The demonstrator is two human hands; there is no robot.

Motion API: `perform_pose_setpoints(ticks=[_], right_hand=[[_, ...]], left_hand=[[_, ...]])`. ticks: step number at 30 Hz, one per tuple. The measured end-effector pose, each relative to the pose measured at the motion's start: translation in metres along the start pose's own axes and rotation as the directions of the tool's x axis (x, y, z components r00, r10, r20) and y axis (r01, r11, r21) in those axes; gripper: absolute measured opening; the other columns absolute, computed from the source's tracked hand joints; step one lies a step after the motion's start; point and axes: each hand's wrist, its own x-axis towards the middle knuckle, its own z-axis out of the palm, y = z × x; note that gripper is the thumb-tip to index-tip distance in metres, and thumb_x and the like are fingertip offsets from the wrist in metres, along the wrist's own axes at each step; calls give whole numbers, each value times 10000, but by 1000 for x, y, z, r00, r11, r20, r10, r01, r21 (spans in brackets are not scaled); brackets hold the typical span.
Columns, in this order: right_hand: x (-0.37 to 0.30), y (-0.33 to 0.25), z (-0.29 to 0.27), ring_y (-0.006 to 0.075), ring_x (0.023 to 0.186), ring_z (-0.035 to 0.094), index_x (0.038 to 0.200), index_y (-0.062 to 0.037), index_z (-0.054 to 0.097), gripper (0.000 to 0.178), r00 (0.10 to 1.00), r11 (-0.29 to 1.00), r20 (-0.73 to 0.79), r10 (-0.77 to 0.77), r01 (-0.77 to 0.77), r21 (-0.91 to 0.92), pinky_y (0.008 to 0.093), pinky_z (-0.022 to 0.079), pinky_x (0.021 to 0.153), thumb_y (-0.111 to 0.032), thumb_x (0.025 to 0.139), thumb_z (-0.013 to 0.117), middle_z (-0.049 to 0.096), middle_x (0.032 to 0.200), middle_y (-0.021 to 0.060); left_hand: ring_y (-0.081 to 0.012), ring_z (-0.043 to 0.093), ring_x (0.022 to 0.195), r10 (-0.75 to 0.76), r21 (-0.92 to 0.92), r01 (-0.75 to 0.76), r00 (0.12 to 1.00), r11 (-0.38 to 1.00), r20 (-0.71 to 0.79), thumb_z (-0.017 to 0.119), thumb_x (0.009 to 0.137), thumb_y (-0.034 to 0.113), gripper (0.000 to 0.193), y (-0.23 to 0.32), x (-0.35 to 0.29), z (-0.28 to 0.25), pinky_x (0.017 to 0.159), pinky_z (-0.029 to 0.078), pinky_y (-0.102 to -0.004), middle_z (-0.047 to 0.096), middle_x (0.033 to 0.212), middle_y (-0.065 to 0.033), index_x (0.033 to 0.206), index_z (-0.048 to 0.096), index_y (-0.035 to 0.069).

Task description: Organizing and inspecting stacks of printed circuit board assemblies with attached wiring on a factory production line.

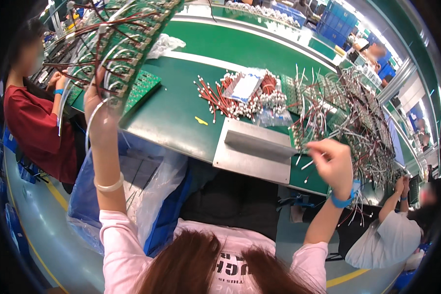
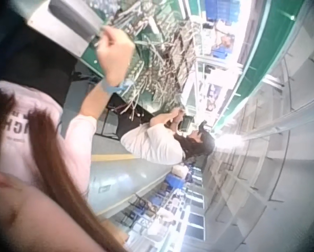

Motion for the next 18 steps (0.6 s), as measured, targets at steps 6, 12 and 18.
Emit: perform_pose_setpoints(ticks=[6, 12, 18], right_hand=[[12, -74, 158, 289, 609, 507, 716, -18, 551, 175, 835, 942, 443, -327, 250, 225, 338, 415, 575, -92, 594, 449, 520, 629, 152], [35, -109, 194, 193, 1003, 342, 1166, -58, 138, 735, 826, 495, 240, -511, 54, 867, 324, 312, 784, -140, 603, 604, 310, 1122, 116], [43, -98, 170, 116, 844, 426, 948, -20, 378, 292, 1000, 126, -6, 9, 5, 992, 246, 330, 759, -159, 718, 492, 453, 878, 40]], left_hand=[[-195, 484, 820, 228, 506, -263, 965, 821, 132, 326, 755, 73, 303, 20, -4, 18, 677, 437, -298, 445, 966, -123, 1041, 335, -28], [-178, 518, 689, 223, 309, -131, 932, 942, -285, 388, 758, 171, 191, -25, -8, 49, 613, 434, -299, 526, 774, -110, 873, 465, 39], [-130, 489, 602, 251, 476, -56, 900, 878, -356, 364, 759, 353, 354, -120, -25, 61, 484, 397, -243, 513, 776, -39, 906, 449, 43]])
